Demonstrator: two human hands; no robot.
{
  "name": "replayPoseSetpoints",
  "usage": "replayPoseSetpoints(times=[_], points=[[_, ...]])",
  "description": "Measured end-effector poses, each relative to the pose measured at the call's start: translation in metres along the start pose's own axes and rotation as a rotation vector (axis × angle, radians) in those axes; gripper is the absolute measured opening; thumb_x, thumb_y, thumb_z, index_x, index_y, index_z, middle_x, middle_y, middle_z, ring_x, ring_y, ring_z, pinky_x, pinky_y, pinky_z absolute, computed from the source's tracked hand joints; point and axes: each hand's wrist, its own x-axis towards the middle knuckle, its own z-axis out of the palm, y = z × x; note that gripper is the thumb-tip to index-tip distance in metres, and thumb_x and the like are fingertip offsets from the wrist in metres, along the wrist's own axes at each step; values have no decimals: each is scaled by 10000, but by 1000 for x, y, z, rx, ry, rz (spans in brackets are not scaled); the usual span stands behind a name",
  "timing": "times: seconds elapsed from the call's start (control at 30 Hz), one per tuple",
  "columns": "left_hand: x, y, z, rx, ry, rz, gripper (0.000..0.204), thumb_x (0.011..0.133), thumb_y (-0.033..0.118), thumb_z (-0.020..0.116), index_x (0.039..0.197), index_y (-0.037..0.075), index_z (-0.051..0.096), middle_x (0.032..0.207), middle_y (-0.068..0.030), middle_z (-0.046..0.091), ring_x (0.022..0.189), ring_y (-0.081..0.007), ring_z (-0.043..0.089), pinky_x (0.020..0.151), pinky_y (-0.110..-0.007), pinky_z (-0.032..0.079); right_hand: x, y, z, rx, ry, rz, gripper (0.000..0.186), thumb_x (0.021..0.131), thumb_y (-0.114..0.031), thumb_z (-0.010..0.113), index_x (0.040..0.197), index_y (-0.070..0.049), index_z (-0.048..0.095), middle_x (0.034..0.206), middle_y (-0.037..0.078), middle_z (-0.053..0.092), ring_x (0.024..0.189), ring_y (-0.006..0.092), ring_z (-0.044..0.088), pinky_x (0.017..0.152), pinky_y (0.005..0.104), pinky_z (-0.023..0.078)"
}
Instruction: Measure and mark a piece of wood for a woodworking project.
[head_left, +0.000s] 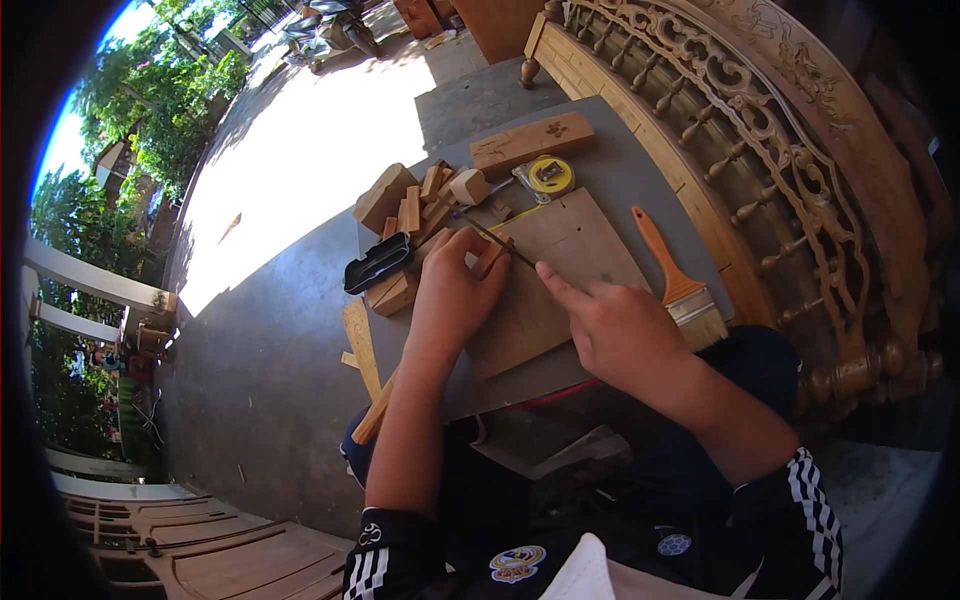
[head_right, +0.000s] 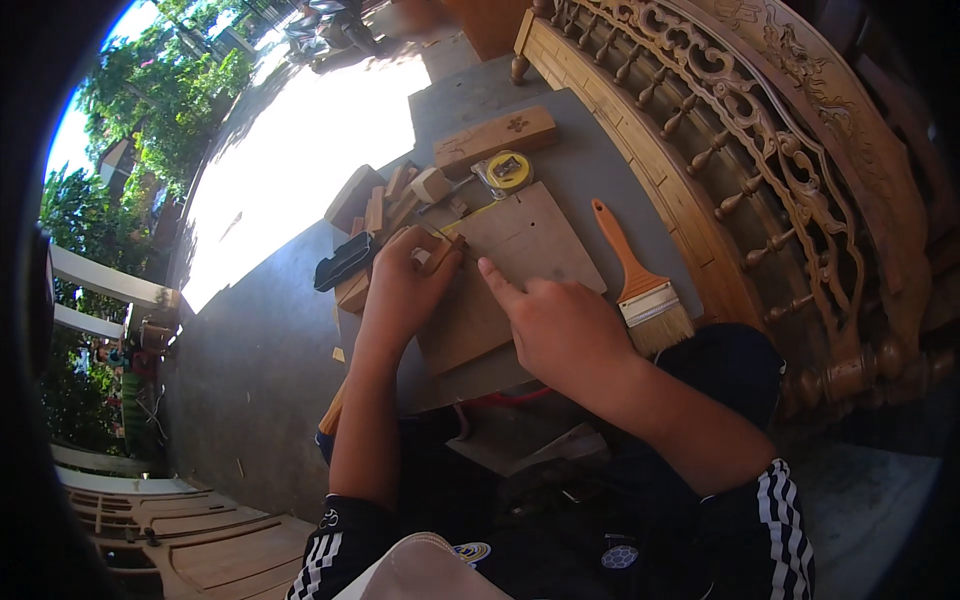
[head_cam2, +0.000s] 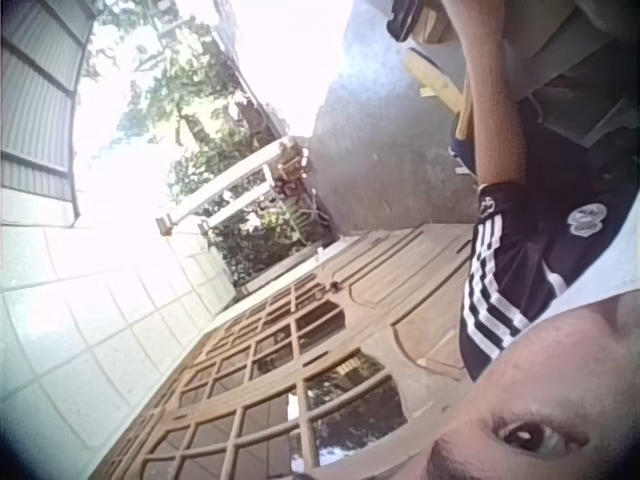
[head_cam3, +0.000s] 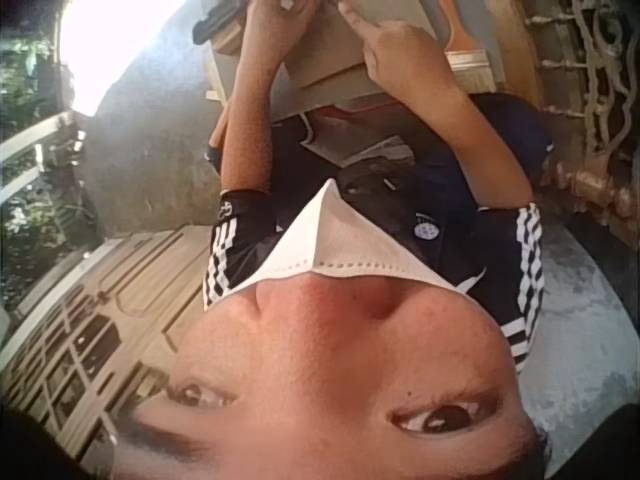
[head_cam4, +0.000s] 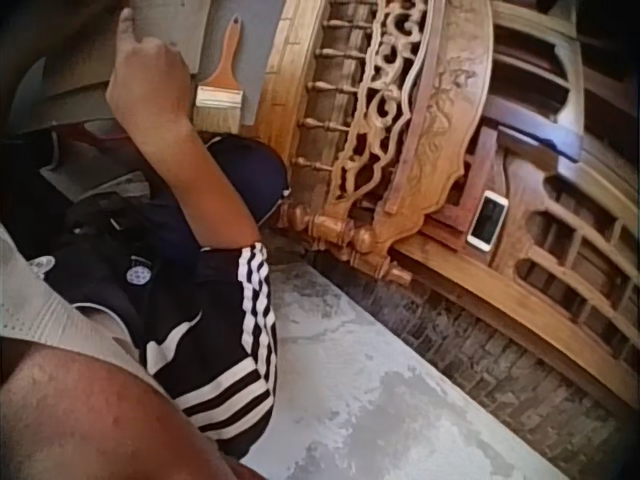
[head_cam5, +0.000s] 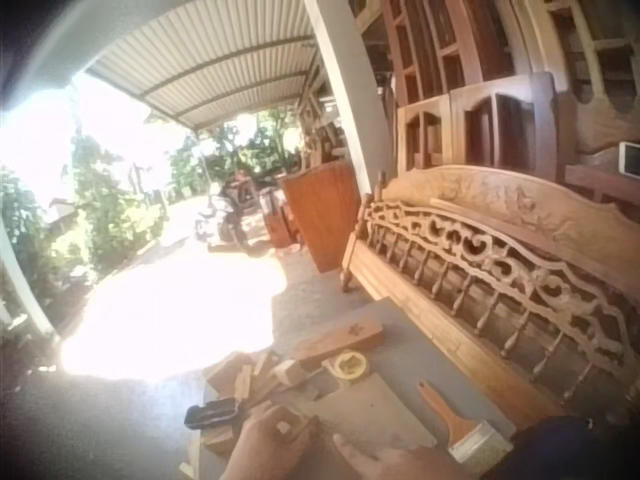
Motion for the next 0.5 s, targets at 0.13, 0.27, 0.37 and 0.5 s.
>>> replayPoseSetpoints(times=[0.13, 0.27, 0.37, 0.5], points=[[2, -5, 3, 8, 8, 35, 231, 817, 141, 790, 892, -27, 651, 917, -214, 633, 875, -429, 655, 789, -471, 524, -3, -3, 2, 8, 7, -9, 658, 888, -47, 606, 1532, -123, 495, 856, 201, 654, 746, 371, 681, 699, 466, 577], [2, -6, 4, -21, 0, -3, 228, 817, 133, 794, 886, -31, 651, 911, -225, 641, 880, -434, 656, 780, -475, 523, -2, 1, 5, 28, 35, -16, 660, 889, -55, 612, 1535, -120, 491, 862, 198, 656, 733, 367, 684, 692, 462, 582], [1, -6, 4, -10, 3, 17, 227, 826, 138, 795, 885, -31, 656, 908, -224, 644, 883, -437, 658, 775, -474, 524, -4, 0, 5, 13, 47, -28, 659, 891, -61, 616, 1536, -113, 487, 865, 195, 657, 732, 366, 690, 688, 461, 588], [0, -2, 5, 7, 3, 15, 225, 840, 144, 793, 887, -32, 659, 910, -225, 651, 877, -439, 658, 767, -475, 524, -4, -3, 0, -17, -10, -7, 679, 892, -57, 607, 1553, -106, 456, 904, 190, 665, 765, 355, 707, 717, 456, 595]])
